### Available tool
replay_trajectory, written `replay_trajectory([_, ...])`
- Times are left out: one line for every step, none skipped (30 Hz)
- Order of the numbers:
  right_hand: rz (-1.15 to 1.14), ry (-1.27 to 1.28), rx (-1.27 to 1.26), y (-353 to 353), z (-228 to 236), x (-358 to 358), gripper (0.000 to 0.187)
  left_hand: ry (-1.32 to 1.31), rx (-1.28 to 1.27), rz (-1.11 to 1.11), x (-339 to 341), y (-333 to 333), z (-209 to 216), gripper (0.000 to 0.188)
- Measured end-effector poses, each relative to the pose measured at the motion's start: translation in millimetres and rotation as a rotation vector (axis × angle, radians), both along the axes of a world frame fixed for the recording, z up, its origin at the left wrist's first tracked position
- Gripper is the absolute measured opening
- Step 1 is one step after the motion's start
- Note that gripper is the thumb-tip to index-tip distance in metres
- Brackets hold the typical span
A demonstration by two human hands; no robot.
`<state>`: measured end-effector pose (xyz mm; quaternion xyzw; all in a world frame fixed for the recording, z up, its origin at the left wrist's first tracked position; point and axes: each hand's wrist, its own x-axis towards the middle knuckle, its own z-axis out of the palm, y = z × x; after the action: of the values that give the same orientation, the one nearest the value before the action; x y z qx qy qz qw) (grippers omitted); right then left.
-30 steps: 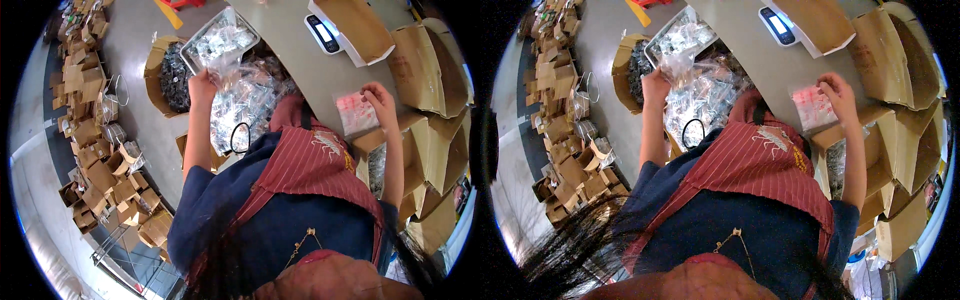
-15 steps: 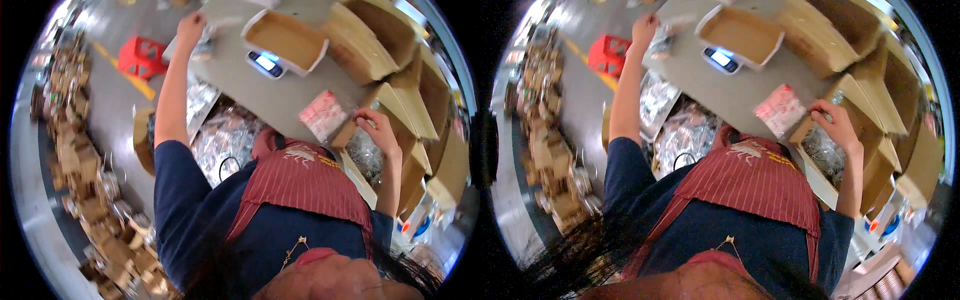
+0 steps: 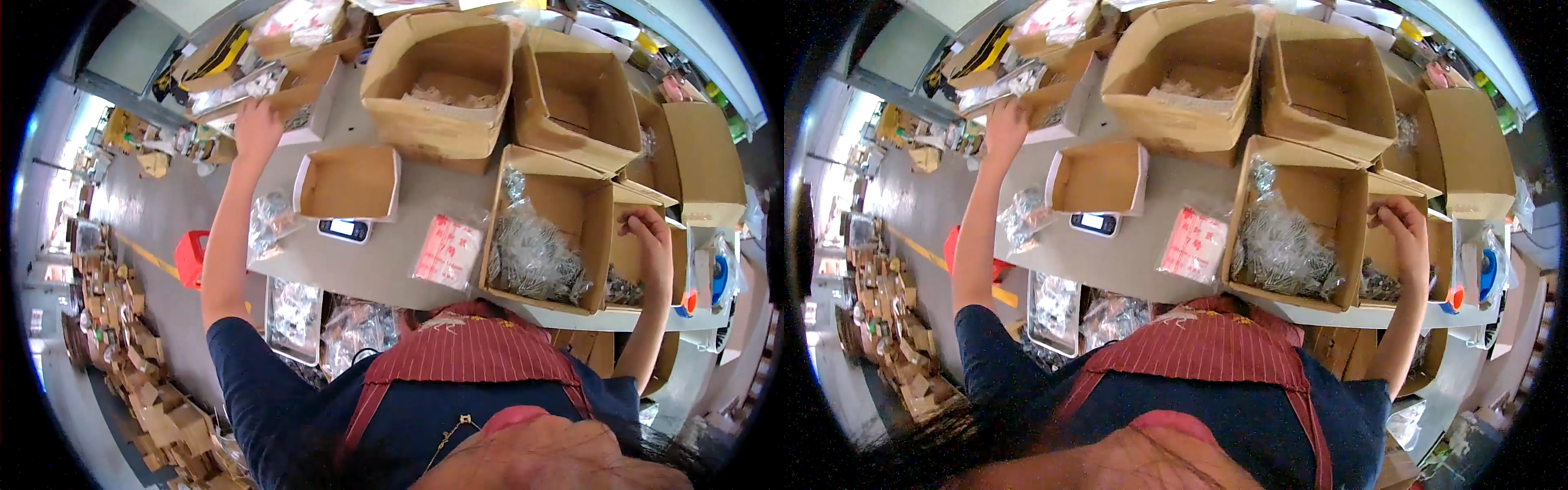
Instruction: The person picks up several small bags containing screws and other fasteners, places them on a digital scale one by one, and then sorts the bags into different cardboard boxes.
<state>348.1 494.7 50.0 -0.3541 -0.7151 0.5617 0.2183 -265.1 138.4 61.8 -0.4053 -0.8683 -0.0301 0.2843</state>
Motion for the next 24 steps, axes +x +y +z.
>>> replay_trajectory([0.027, 0.011, 0.013, 2.9, 10.4, -10.6, 0.013, 0.034, 0.068, -0.196, 8.0, 39.1, 14.9, 0.015])
replay_trajectory([0.057, 0.019, 0.024, 6.2, 22.4, -21.4, 0.013, 0.065, 0.136, -0.39, 20.7, 78.7, 28.0, 0.014])
replay_trajectory([0.098, 0.016, 0.0, 14.3, 31.9, -35.1, 0.012, 0.015, 0.105, -0.497, 34.6, 114.5, 36.2, 0.015])
replay_trajectory([0.093, 0.011, 0.0, 27.0, 40.9, -46.2, 0.012, -0.036, 0.082, -0.611, 48.5, 153.8, 42.5, 0.017])
replay_trajectory([0.2, 0.004, 0.045, 41.5, 49.6, -53.5, 0.012, -0.134, -0.07, -0.617, 66.3, 195.8, 48.4, 0.018])
replay_trajectory([0.324, 0.001, 0.083, 56.8, 54.1, -63.1, 0.011, -0.232, -0.229, -0.603, 83.2, 229.7, 47.8, 0.019])
replay_trajectory([0.376, -0.016, 0.114, 69.5, 59.1, -75.8, 0.011, -0.431, -0.345, -0.564, 92.0, 257.5, 37.6, 0.024])
replay_trajectory([0.387, -0.016, 0.116, 79.7, 66.2, -90.6, 0.011, -0.629, -0.455, -0.523, 95.1, 285.8, 23.2, 0.03])
replay_trajectory([0.448, -0.066, 0.149, 89.4, 71.6, -108.6, 0.011, -0.582, -0.589, -0.504, 93.5, 308.2, 2.4, 0.039])
replay_trajectory([0.504, -0.119, 0.18, 102.3, 72.8, -123.0, 0.01, -0.537, -0.726, -0.49, 93.2, 326.4, -19.0, 0.048])
replay_trajectory([0.543, -0.144, 0.21, 121.1, 66.6, -133.3, 0.013, -0.594, -0.76, -0.468, 101.1, 343.0, -33.5, 0.056])
replay_trajectory([0.548, -0.148, 0.203, 135.6, 62.2, -144.8, 0.013, -0.652, -0.794, -0.441, 106.6, 354.4, -46.4, 0.065])
replay_trajectory([0.563, -0.169, 0.257, 145.8, 59.5, -163.6, 0.015, -0.659, -0.788, -0.42, 97.6, 359.8, -70.6, 0.065])
replay_trajectory([0.565, -0.19, 0.309, 155.5, 56.8, -179.1, 0.017, -0.72, -0.701, -0.43, 85.3, 367.1, -101.4, 0.066])
replay_trajectory([0.598, -0.255, 0.323, 175.1, 43.5, -199.8, 0.021, -0.806, -0.628, -0.446, 78.8, 375.4, -131.3, 0.066])
replay_trajectory([0.604, -0.314, 0.348, 198.1, 29.7, -212.4, 0.026, -0.813, -0.643, -0.464, 88.7, 385.8, -130.4, 0.066])
replay_trajectory([0.613, -0.311, 0.555, 224.3, 7.5, -220.5, 0.027, -0.973, -0.683, -0.501, 105.4, 394.0, -116.9, 0.064])
replay_trajectory([0.617, -0.31, 0.764, 249.0, -15.9, -226.7, 0.029, -1.131, -0.725, -0.537, 118.3, 400.4, -108.1, 0.061])
replay_trajectory([0.681, -0.497, 0.849, 269.0, -33.5, -250.0, 0.03, -1.156, -0.662, -0.446, 115.9, 396.7, -116.7, 0.053])
replay_trajectory([0.744, -0.691, 0.924, 283.8, -49.7, -272.5, 0.031, -1.158, -0.677, -0.454, 109.4, 395.8, -119.5, 0.053])
replay_trajectory([0.755, -0.844, 0.912, 285.7, -62.6, -289.6, 0.031, -1.179, -0.577, -0.536, 101.9, 392.5, -123.2, 0.049])
replay_trajectory([0.773, -0.991, 0.904, 283.9, -73.8, -308.3, 0.031, -1.198, -0.469, -0.607, 94.7, 387.7, -126.3, 0.045])
replay_trajectory([0.765, -1.001, 0.881, 289.4, -92.3, -315.6, 0.031, -1.206, -0.488, -0.621, 97.1, 390.5, -120.2, 0.045])
replay_trajectory([0.865, -1.059, 0.857, 294.2, -114.7, -316.8, 0.032, -1.338, -0.469, -0.524, 107.0, 393.9, -103.9, 0.044])
